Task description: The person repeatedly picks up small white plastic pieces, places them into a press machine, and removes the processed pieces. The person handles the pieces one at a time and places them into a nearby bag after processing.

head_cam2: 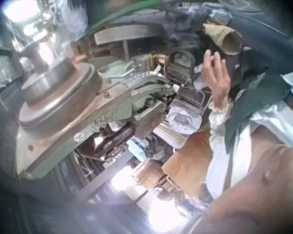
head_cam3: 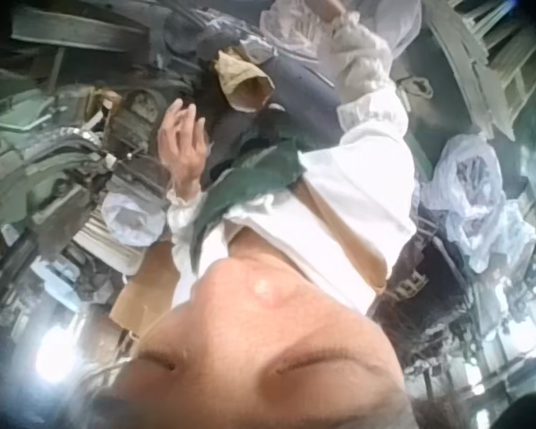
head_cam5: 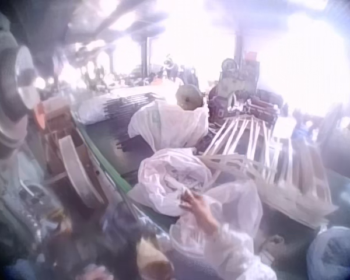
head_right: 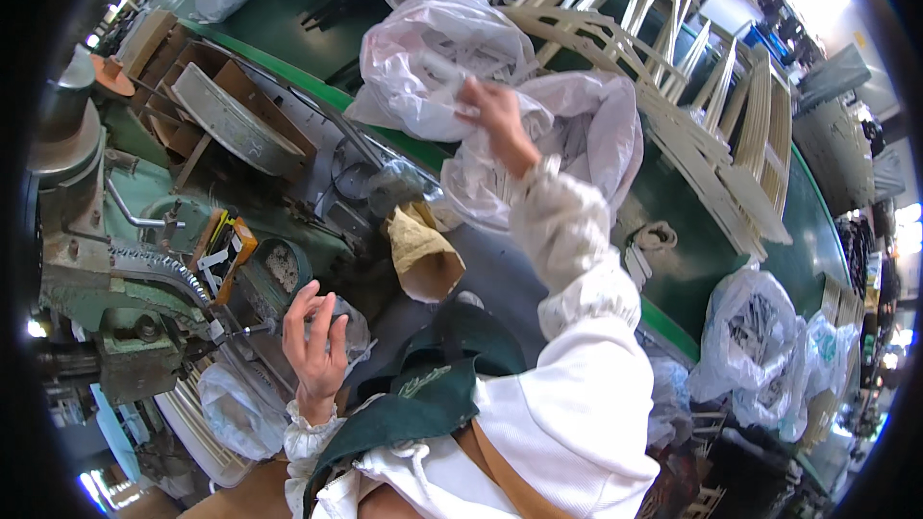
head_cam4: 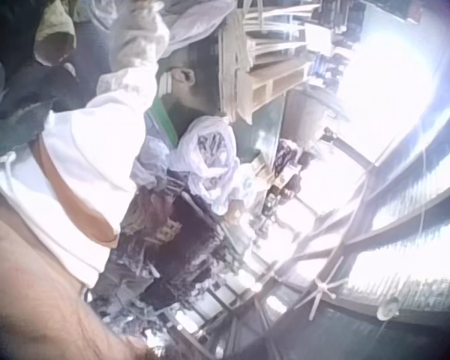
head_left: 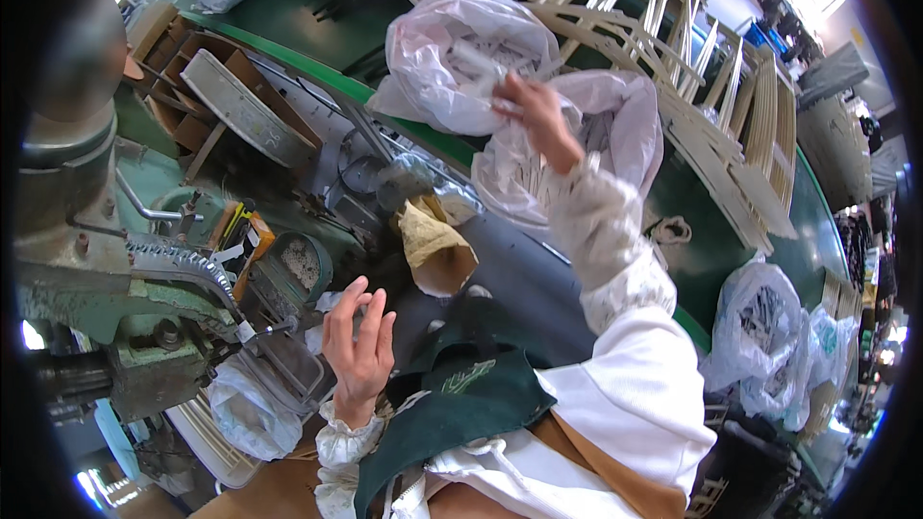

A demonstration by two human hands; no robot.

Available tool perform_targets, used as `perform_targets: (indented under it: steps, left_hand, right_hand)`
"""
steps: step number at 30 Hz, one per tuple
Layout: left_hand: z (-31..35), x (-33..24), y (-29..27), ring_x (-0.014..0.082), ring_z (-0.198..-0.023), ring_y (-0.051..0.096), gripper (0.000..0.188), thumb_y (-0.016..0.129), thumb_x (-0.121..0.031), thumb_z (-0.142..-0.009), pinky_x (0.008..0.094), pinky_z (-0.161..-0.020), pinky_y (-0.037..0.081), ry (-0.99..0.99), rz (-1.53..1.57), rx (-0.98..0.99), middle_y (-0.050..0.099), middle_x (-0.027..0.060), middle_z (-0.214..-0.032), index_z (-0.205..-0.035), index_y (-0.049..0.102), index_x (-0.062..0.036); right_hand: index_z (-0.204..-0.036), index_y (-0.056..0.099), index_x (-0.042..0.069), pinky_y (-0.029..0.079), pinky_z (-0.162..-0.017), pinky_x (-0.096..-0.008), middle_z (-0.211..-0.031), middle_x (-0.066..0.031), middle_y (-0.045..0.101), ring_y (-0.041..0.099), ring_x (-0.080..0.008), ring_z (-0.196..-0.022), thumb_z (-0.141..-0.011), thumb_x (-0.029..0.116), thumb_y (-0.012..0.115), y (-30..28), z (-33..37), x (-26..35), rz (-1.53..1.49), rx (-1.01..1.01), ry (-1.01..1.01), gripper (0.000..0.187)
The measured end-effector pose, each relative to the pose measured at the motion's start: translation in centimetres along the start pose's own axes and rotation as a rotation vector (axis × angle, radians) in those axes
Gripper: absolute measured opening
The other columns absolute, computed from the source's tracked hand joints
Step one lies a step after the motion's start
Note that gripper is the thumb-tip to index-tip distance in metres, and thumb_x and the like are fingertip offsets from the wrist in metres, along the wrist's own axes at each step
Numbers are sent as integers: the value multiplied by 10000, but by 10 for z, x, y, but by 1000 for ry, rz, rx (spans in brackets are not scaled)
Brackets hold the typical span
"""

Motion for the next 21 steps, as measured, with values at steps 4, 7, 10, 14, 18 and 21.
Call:
perform_targets:
  steps: [4,7,10,14,18,21]
  left_hand:
    - [20,21,17,247,-865,612,245,674,-27,-801,349,-768,485,-171,144,36,614,131,-1092,-1045,655,-20]
    - [24,44,99,192,-954,608,180,613,-76,-881,285,-807,474,-570,593,131,620,125,-1084,-1029,638,24]
    - [22,55,230,176,-904,602,384,678,-227,-865,261,-764,480,-932,1034,284,631,129,-1049,-1124,597,45]
    - [-1,63,344,167,-834,611,470,751,-217,-773,285,-747,482,-1105,1100,208,646,108,-973,-1106,583,68]
    - [-41,40,347,165,-800,620,378,748,-80,-732,301,-698,495,-994,1252,297,655,82,-935,-1053,606,60]
    - [-50,34,328,152,-795,617,365,744,-45,-733,298,-690,499,-933,1331,292,656,72,-925,-1056,609,57]
  right_hand:
    - [-1061,671,55,529,-762,-343,-1062,-132,669,656,-230,-916,-833,172,636,-43,6,55,974,-29,-246,259]
    - [-1039,687,136,538,-735,-377,-975,-94,681,660,-262,-870,-711,65,651,-98,20,0,1849,139,2,337]
    - [-1085,649,114,495,-851,-375,-1105,-80,630,574,-279,-1056,-643,-9,634,-90,44,-55,1882,685,-312,459]
    - [-1216,548,90,406,-985,-359,-1317,-51,502,439,-257,-1242,-636,52,668,-55,76,-76,1709,1055,-845,593]
    - [-1054,589,122,450,-919,-356,-1068,11,575,527,-181,-1070,-733,193,601,-67,76,-92,1888,874,-951,329]
    - [-956,591,118,462,-868,-337,-995,12,577,531,-182,-1024,-735,191,599,-83,71,-90,1942,1023,-897,234]
Point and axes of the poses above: each hand's wrist, its own z-axis away from the middle knuckle, its own y-axis out of the palm, x = y × z, the point moved 7 cm from there along -z, towards the middle knuckle
